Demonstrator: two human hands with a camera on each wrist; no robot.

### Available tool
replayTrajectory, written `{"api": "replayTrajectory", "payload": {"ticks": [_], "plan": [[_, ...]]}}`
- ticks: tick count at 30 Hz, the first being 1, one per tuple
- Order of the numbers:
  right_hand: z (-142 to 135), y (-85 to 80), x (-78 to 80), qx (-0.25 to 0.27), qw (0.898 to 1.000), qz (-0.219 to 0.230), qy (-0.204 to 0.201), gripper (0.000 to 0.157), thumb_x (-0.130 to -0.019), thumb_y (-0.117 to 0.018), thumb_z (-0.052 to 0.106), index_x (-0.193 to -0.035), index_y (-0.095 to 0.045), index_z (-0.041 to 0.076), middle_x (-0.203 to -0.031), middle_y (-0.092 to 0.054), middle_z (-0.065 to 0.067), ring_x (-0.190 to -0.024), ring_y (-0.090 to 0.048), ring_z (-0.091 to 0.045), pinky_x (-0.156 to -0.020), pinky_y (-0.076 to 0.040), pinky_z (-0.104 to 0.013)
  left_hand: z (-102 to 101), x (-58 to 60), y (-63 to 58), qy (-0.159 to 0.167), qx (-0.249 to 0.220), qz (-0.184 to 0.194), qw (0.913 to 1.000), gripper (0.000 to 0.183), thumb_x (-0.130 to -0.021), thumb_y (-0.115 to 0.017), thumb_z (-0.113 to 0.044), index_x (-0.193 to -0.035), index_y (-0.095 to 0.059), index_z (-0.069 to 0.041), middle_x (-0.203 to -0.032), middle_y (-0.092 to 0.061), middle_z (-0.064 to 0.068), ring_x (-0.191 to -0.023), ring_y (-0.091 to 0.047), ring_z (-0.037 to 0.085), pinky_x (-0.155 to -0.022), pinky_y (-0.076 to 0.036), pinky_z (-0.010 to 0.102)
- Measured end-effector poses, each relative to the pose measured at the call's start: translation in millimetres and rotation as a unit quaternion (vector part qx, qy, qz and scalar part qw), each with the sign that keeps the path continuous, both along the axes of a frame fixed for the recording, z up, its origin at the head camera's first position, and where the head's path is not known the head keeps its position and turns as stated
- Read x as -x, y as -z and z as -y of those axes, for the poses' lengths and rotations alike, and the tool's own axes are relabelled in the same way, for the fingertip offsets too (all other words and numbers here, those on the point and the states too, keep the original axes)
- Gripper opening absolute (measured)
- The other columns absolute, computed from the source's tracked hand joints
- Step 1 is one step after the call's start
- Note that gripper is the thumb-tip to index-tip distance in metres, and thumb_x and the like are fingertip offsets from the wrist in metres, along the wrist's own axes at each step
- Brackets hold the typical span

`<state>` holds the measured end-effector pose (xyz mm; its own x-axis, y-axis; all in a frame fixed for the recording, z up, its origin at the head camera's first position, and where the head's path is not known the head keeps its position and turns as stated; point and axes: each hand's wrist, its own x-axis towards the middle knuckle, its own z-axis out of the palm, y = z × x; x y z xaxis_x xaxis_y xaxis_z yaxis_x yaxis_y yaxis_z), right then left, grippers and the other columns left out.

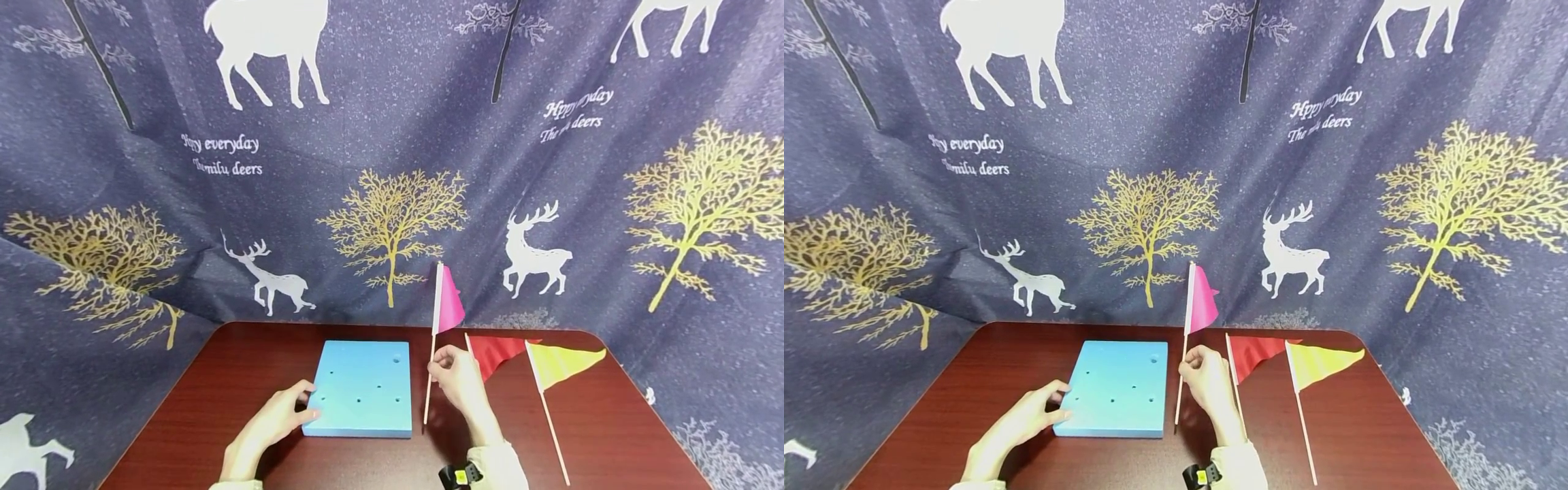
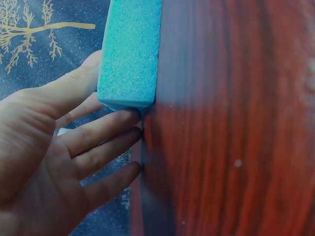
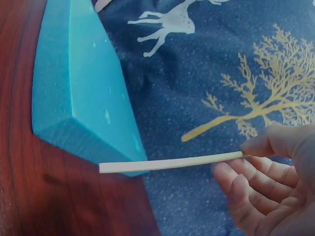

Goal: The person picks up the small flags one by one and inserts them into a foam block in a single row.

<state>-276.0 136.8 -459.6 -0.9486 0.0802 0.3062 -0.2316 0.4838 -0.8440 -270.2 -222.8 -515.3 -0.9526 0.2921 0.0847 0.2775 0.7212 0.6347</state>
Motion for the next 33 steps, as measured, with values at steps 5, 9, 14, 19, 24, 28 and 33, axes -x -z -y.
{"api": "replayTrajectory", "payload": {"ticks": [5,9,14,19,24,28,33], "plan": [[7,-6.0,-3.0,-0.017,0.999,-0.030,0.002,0.006,-0.081,-0.070,0.006,-0.084,-0.065,0.008,-0.069,-0.064,0.003,-0.059,-0.062,-0.010,-0.058,-0.048,-0.028,1,0.6,0.4,-0.001,-0.005,0.010,0.9999,0.045,-0.081,-0.079,-0.031,-0.117,-0.061,-0.009,-0.096,-0.065,0.005,-0.082,-0.062,0.020,-0.064,-0.048,0.035],[15,-8.4,-5.0,-0.036,0.997,-0.067,0.009,0.008,-0.082,-0.072,0.009,-0.084,-0.066,0.012,-0.072,-0.064,0.006,-0.066,-0.061,-0.008,-0.064,-0.048,-0.029,1,0.3,-1.2,0.001,-0.007,0.019,0.9998,0.046,-0.082,-0.079,-0.031,-0.117,-0.061,-0.009,-0.096,-0.065,0.005,-0.080,-0.062,0.018,-0.064,-0.047,0.034],[23,-7.2,-6.3,-0.038,0.992,-0.123,0.015,0.011,-0.081,-0.075,0.006,-0.083,-0.067,0.013,-0.075,-0.067,0.006,-0.069,-0.063,-0.009,-0.065,-0.049,-0.029,0,0.0,-2.4,0.000,-0.005,0.021,0.9998,0.045,-0.082,-0.079,-0.030,-0.117,-0.061,-0.008,-0.095,-0.065,0.004,-0.082,-0.062,0.019,-0.064,-0.047,0.034],[26,-8.4,-7.8,-0.026,0.986,-0.165,0.016,0.013,-0.079,-0.077,0.004,-0.084,-0.068,0.012,-0.078,-0.069,0.005,-0.074,-0.067,-0.010,-0.067,-0.052,-0.031,-1,0.0,-1.8,0.002,-0.006,0.022,0.9997,0.045,-0.082,-0.079,-0.029,-0.118,-0.061,-0.008,-0.095,-0.065,0.004,-0.084,-0.062,0.021,-0.065,-0.047,0.035],[30,-9.0,-8.4,-0.001,0.981,-0.195,0.001,0.011,-0.079,-0.076,0.002,-0.086,-0.069,0.008,-0.077,-0.069,0.004,-0.072,-0.067,-0.009,-0.066,-0.052,-0.029,-1,-0.1,-1.8,0.003,-0.004,0.012,0.9999,0.045,-0.082,-0.079,-0.030,-0.117,-0.061,-0.009,-0.094,-0.065,0.004,-0.085,-0.062,0.021,-0.067,-0.047,0.036],[36,-8.0,-9.7,0.014,0.979,-0.203,-0.012,0.012,-0.080,-0.077,0.003,-0.087,-0.068,0.009,-0.077,-0.069,0.006,-0.072,-0.067,-0.008,-0.065,-0.051,-0.026,-1,0.1,-2.3,0.003,-0.006,0.017,0.9998,0.045,-0.082,-0.079,-0.031,-0.117,-0.061,-0.009,-0.095,-0.065,0.004,-0.086,-0.063,0.022,-0.068,-0.048,0.036],[44,-6.8,-10.6,0.024,0.980,-0.196,-0.032,0.014,-0.081,-0.077,0.004,-0.088,-0.068,0.013,-0.080,-0.070,0.008,-0.076,-0.068,-0.007,-0.068,-0.053,-0.027,-1,1.0,-2.5,0.004,-0.007,0.020,0.9998,0.045,-0.082,-0.079,-0.030,-0.117,-0.061,-0.008,-0.095,-0.065,0.004,-0.087,-0.063,0.022,-0.069,-0.048,0.037]]}}
